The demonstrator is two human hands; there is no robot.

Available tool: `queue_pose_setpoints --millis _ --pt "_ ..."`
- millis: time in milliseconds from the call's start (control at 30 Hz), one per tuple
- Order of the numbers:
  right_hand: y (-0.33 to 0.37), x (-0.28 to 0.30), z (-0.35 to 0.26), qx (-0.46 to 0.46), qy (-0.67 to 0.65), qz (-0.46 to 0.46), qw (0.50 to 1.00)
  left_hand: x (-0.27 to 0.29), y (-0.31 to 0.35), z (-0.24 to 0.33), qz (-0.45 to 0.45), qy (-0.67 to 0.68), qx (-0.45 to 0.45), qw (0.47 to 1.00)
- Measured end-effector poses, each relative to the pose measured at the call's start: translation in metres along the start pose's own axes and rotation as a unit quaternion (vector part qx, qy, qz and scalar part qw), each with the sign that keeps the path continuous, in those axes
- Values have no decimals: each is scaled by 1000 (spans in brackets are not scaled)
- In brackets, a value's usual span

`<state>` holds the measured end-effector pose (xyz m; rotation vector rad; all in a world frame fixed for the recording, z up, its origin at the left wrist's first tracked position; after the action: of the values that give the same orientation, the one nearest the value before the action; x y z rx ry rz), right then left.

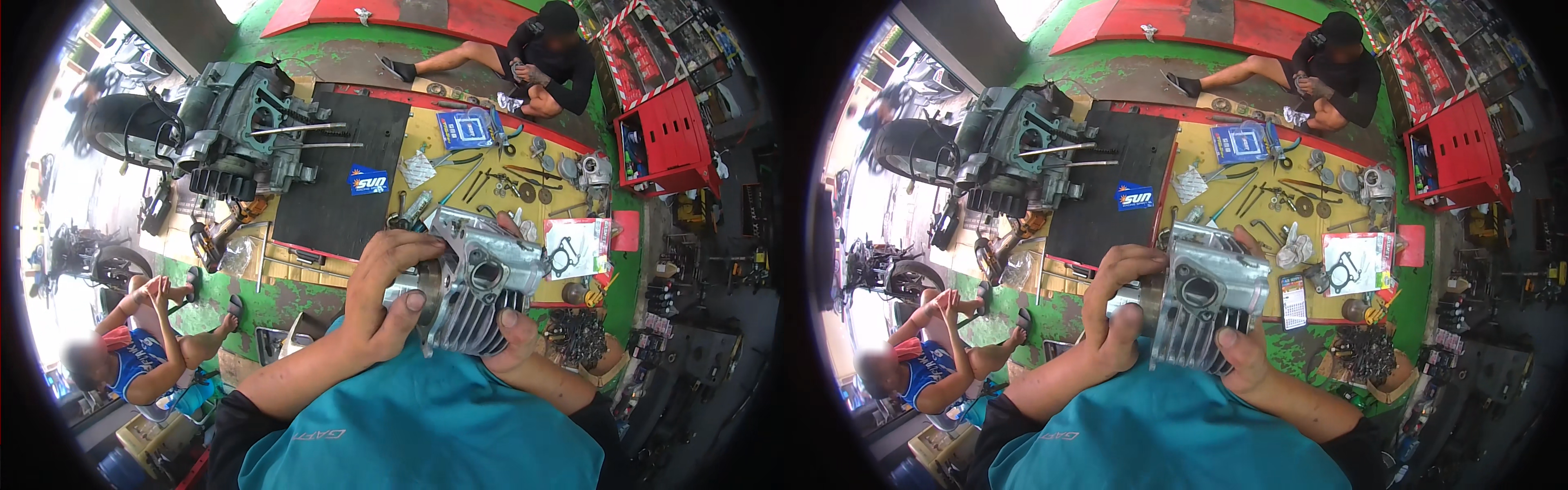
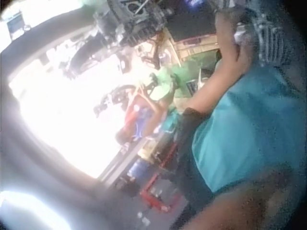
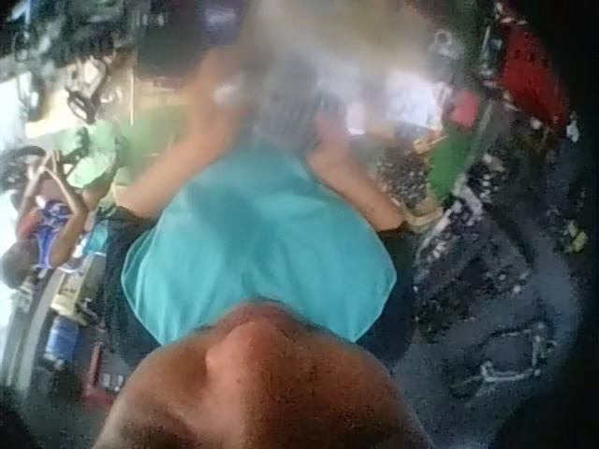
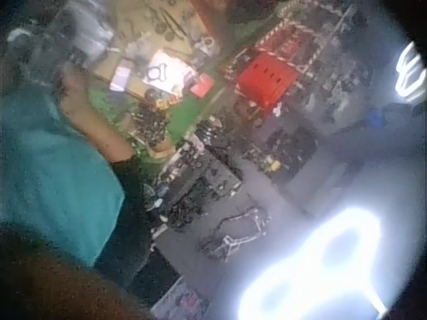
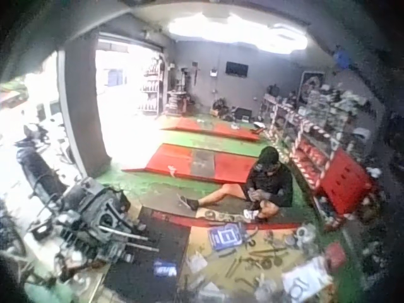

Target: The person holds a motorcycle engine cylinder and piston assembly, rotating it to inspect the fit and alignment of the piston rings. They manipulate the assembly with both hands, checking the internal components before placing it on the workbench.

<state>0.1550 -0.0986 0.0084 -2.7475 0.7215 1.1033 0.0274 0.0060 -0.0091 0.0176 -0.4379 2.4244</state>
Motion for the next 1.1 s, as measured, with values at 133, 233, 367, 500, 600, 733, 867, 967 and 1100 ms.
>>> queue_pose_setpoints --millis 133,233,367,500,600,733,867,967,1100 --pt "-1 4 4 -4 1 -15 1000 -3 4 -2 23 -15 12 1000" --pt "1 4 6 -6 0 -17 1000 -3 6 -6 25 -22 6 999" --pt "4 1 6 0 3 -19 1000 -2 5 -3 26 -23 3 999" --pt "8 2 6 -4 2 -11 1000 -3 5 -1 26 -13 7 1000" --pt "11 3 10 -4 -3 -5 1000 -3 7 -2 25 -11 9 1000" --pt "13 4 10 -9 5 -4 1000 -4 10 -2 29 -11 14 999" --pt "15 2 9 -12 4 -1 1000 -2 9 1 28 -18 7 999" --pt "14 4 11 -10 11 -5 1000 -3 9 0 27 -23 18 999" --pt "13 5 13 -8 -6 -12 1000 -2 11 2 34 -23 12 999"
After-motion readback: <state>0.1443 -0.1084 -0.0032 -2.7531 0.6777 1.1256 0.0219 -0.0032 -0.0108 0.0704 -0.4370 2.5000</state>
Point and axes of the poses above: each hand's wrist, its own y-axis away from the middle knuckle, its own x-axis out of the back of the hand, z = x × y, the point moved 2 cm from there along -y, towards the middle knuckle, and after that the axes turned 8 degrees about x, right-handed, at the moved point
